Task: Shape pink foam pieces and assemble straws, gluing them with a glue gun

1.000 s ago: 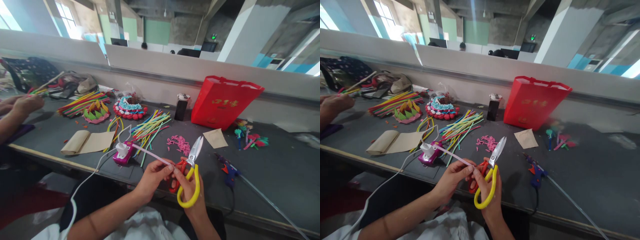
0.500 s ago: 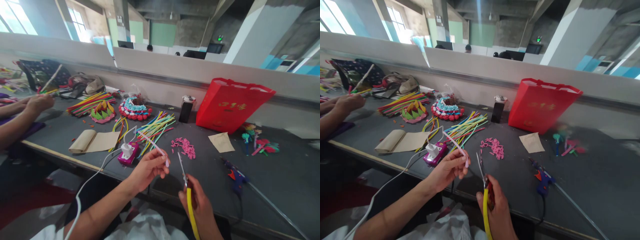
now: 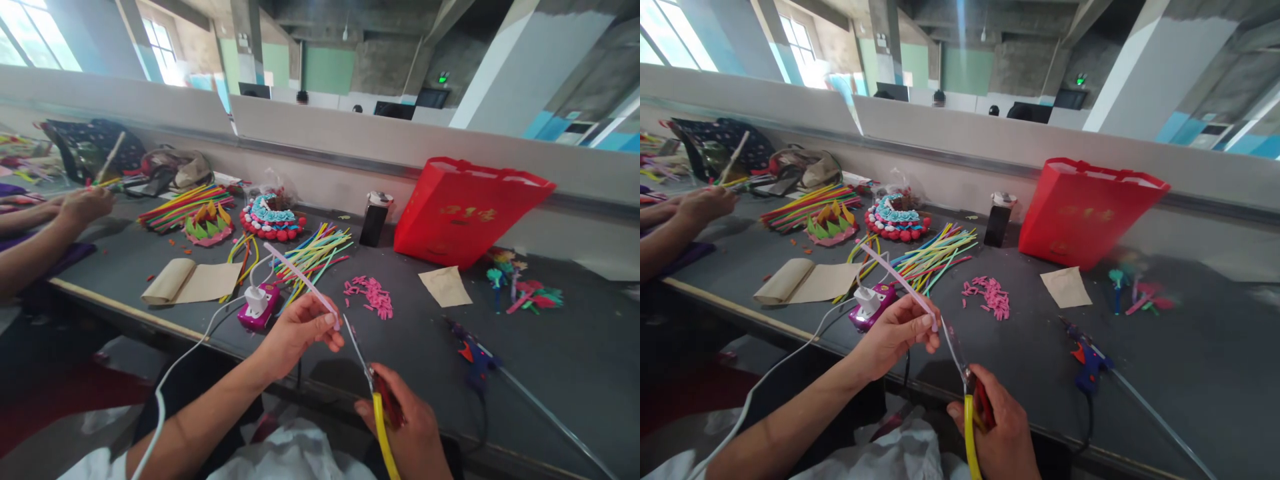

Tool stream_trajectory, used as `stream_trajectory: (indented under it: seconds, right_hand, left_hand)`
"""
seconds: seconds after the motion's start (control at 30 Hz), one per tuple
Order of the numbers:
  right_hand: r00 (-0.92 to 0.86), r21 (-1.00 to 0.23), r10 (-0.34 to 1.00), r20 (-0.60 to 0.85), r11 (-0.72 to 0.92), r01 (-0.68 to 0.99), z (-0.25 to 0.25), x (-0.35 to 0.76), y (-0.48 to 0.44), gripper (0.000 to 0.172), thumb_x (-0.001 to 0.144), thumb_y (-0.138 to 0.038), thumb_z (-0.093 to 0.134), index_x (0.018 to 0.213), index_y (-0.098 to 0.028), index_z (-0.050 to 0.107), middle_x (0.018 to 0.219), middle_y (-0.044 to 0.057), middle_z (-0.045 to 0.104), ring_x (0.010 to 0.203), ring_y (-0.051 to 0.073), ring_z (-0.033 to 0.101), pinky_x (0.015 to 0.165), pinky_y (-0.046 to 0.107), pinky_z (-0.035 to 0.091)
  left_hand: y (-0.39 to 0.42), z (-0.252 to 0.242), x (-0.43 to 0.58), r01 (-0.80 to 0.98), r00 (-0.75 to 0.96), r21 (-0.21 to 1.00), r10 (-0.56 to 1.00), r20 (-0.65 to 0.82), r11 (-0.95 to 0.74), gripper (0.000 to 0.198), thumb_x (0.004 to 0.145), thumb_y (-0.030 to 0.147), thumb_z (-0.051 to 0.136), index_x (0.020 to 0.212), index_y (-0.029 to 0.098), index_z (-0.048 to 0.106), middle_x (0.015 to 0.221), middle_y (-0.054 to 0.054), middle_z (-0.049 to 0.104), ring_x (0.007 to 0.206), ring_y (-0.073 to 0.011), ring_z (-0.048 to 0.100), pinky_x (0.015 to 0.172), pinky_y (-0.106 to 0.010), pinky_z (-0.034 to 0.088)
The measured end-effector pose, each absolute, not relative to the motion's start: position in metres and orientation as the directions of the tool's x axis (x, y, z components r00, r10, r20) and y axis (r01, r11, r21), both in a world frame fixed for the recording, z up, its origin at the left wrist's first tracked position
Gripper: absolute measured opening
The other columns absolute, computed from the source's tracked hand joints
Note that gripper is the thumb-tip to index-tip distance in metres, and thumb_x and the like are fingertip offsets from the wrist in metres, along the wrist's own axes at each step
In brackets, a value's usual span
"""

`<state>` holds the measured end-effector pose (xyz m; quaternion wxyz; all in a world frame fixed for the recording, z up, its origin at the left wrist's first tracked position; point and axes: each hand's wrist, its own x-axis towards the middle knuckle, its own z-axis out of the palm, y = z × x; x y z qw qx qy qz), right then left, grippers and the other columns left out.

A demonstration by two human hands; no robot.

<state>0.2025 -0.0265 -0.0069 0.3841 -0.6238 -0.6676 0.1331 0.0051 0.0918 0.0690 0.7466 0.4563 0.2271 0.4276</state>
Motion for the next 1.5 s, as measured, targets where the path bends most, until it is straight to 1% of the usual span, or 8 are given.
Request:
stream_trajectory:
  seconds: [0.23,0.4,0.57,0.77,1.0,1.17,1.3,1.5]
  right_hand:
    - [0.023,-0.657,0.941,0.338,0.219,0.722,0.003,0.202,-0.027,0.040,0.074,-0.040,0.072,0.110,-0.024,0.066,0.084,0.002,0.075,0.063,0.018,0.071,0.050,0.020,0.056]
    - [0.038,-0.621,0.929,0.368,0.215,0.754,0.002,0.202,-0.027,0.043,0.073,-0.045,0.072,0.110,-0.024,0.066,0.091,0.003,0.075,0.069,0.019,0.072,0.058,0.021,0.059]
    - [0.012,-0.591,0.942,0.336,0.201,0.781,0.004,0.205,-0.027,0.040,0.076,-0.047,0.069,0.111,-0.026,0.064,0.084,0.001,0.075,0.062,0.018,0.070,0.053,0.022,0.057]
    - [0.004,-0.516,0.898,0.440,0.249,0.819,0.007,0.202,-0.026,0.037,0.080,-0.046,0.066,0.110,-0.024,0.064,0.082,0.004,0.074,0.062,0.020,0.070,0.060,0.027,0.058]
    - [0.031,-0.546,0.918,0.396,0.208,0.812,0.005,0.204,-0.029,0.036,0.080,-0.045,0.066,0.110,-0.026,0.064,0.073,0.000,0.071,0.053,0.016,0.065,0.049,0.023,0.053]
    - [-0.001,-0.525,0.920,0.393,0.225,0.821,0.002,0.207,-0.029,0.037,0.081,-0.045,0.065,0.112,-0.026,0.062,0.076,0.001,0.070,0.057,0.016,0.066,0.052,0.023,0.054]
    - [-0.005,-0.453,0.909,0.416,0.213,0.866,-0.002,0.208,-0.028,0.040,0.082,-0.045,0.065,0.116,-0.024,0.061,0.082,0.004,0.072,0.062,0.019,0.068,0.055,0.026,0.054]
    - [-0.027,-0.275,0.850,0.526,0.200,0.940,-0.015,0.213,-0.029,0.046,0.086,-0.048,0.058,0.124,-0.022,0.059,0.085,0.009,0.073,0.067,0.022,0.070,0.057,0.028,0.052]
  left_hand:
    - [0.091,0.073,0.005,-0.447,0.529,0.864,0.847,0.046,0.232,0.019,0.079,0.023,0.072,0.088,0.012,0.059,0.071,-0.001,0.062,0.057,-0.0127,0.065,0.054,-0.023,0.055]
    - [0.091,0.073,0.004,-0.426,0.544,0.870,0.839,0.027,0.248,0.021,0.077,0.024,0.073,0.086,0.012,0.058,0.071,-0.001,0.062,0.057,-0.0128,0.065,0.054,-0.024,0.054]
    - [0.089,0.073,0.005,-0.405,0.544,0.879,0.839,0.010,0.252,0.020,0.078,0.023,0.072,0.085,0.013,0.056,0.070,-0.001,0.062,0.056,-0.0127,0.065,0.053,-0.023,0.054]
    - [0.088,0.073,0.006,-0.429,0.515,0.882,0.855,0.063,0.193,0.022,0.079,0.023,0.071,0.090,0.014,0.054,0.074,0.000,0.062,0.054,-0.0123,0.064,0.051,-0.024,0.054]
    - [0.089,0.071,0.004,-0.452,0.505,0.873,0.860,0.079,0.185,0.023,0.077,0.020,0.073,0.091,0.014,0.055,0.076,0.000,0.062,0.056,-0.0136,0.065,0.052,-0.024,0.053]
    - [0.089,0.071,0.004,-0.416,0.527,0.889,0.847,0.064,0.192,0.020,0.076,0.019,0.073,0.088,0.013,0.057,0.073,0.000,0.062,0.056,-0.0131,0.065,0.052,-0.024,0.054]
    - [0.088,0.071,0.005,-0.394,0.536,0.891,0.844,0.024,0.225,0.021,0.076,0.020,0.074,0.087,0.012,0.058,0.069,-0.001,0.064,0.055,-0.0139,0.065,0.052,-0.024,0.054]
    - [0.082,0.077,0.007,-0.375,0.502,0.895,0.864,-0.023,0.241,0.022,0.077,0.022,0.073,0.091,0.011,0.061,0.062,-0.003,0.067,0.052,-0.0133,0.065,0.052,-0.023,0.054]
